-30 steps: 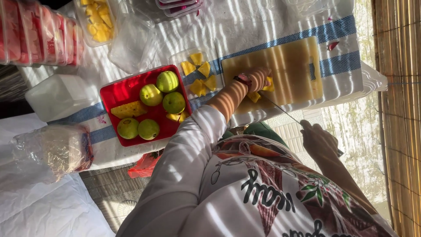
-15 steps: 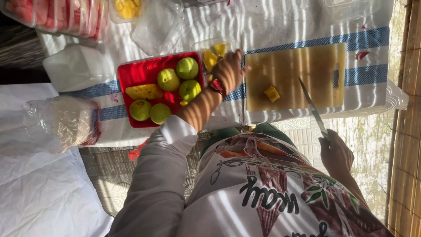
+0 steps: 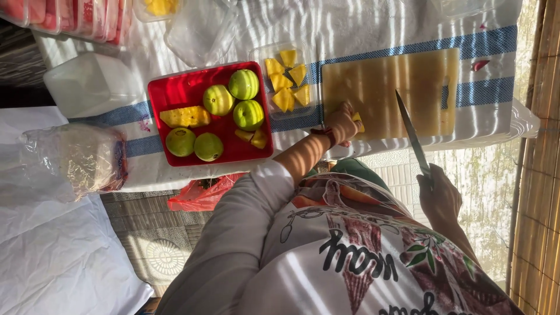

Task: Cutting fruit into pieces and packing them into plastic containers for sale or storage.

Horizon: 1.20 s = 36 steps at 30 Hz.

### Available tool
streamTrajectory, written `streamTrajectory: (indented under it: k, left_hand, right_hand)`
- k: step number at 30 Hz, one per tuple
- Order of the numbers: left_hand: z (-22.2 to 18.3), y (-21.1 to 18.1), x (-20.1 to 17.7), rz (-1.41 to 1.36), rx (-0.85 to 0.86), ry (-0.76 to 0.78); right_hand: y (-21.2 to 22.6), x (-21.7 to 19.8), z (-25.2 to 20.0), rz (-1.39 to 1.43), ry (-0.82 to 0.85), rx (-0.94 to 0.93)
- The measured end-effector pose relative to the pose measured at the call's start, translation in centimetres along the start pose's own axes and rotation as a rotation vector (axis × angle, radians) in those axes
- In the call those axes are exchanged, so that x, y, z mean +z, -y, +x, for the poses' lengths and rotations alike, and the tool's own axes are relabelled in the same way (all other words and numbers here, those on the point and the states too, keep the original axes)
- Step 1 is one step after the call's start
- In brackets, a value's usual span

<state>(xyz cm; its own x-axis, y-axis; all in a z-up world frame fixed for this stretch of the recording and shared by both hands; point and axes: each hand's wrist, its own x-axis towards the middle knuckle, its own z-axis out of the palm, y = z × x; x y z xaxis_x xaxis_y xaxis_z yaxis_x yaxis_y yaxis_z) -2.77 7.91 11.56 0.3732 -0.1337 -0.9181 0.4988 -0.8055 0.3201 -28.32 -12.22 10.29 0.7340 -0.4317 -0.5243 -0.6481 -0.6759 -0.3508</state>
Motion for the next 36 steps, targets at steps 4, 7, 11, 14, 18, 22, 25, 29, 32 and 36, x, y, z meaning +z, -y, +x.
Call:
streamTrajectory:
  k: [4,7,11,14,18,22,25,29,32,36]
  left_hand:
    - [1.2,3.2,0.3,-0.289,0.06,0.148]
    - [1.9,5.1,0.7,-0.386,0.145,0.237]
    - [1.1,6.0,0.0,-0.416,0.3,0.485]
    - [-1.9,5.5,-1.7,-0.76,0.279,0.675]
    - [-1.4,6.7,-1.9,-0.99,0.31,0.785]
    - [-2.6,6.8,-3.0,-1.079,0.447,0.894]
    - [-3.5,6.6,-3.7,-1.101,0.446,0.894]
    - [-4.2,6.6,-4.5,-1.11,0.424,0.87]
    - [-5.1,5.6,-4.7,-1.032,0.331,0.673]
    - [-1.8,2.9,-0.9,-0.841,-0.044,0.36]
  right_hand:
    - [-0.5,0.6,-0.5,0.015,-0.033,-0.093]
    - [0.1,0.4,-0.3,0.014,-0.014,-0.094]
    - [1.3,-0.3,0.5,0.024,0.033,0.002]
    - [1.3,-0.6,0.6,0.005,-0.045,-0.104]
    - [2.8,-1.3,0.5,0.036,-0.032,-0.051]
    - [1.8,0.0,1.2,0.021,-0.08,-0.138]
    - [1.9,0.5,1.4,-0.018,-0.098,-0.182]
    - [1.3,1.3,1.9,-0.065,-0.11,-0.221]
    - [0.9,1.4,2.1,-0.064,-0.107,-0.206]
    - [2.0,0.2,0.8,0.003,-0.09,-0.161]
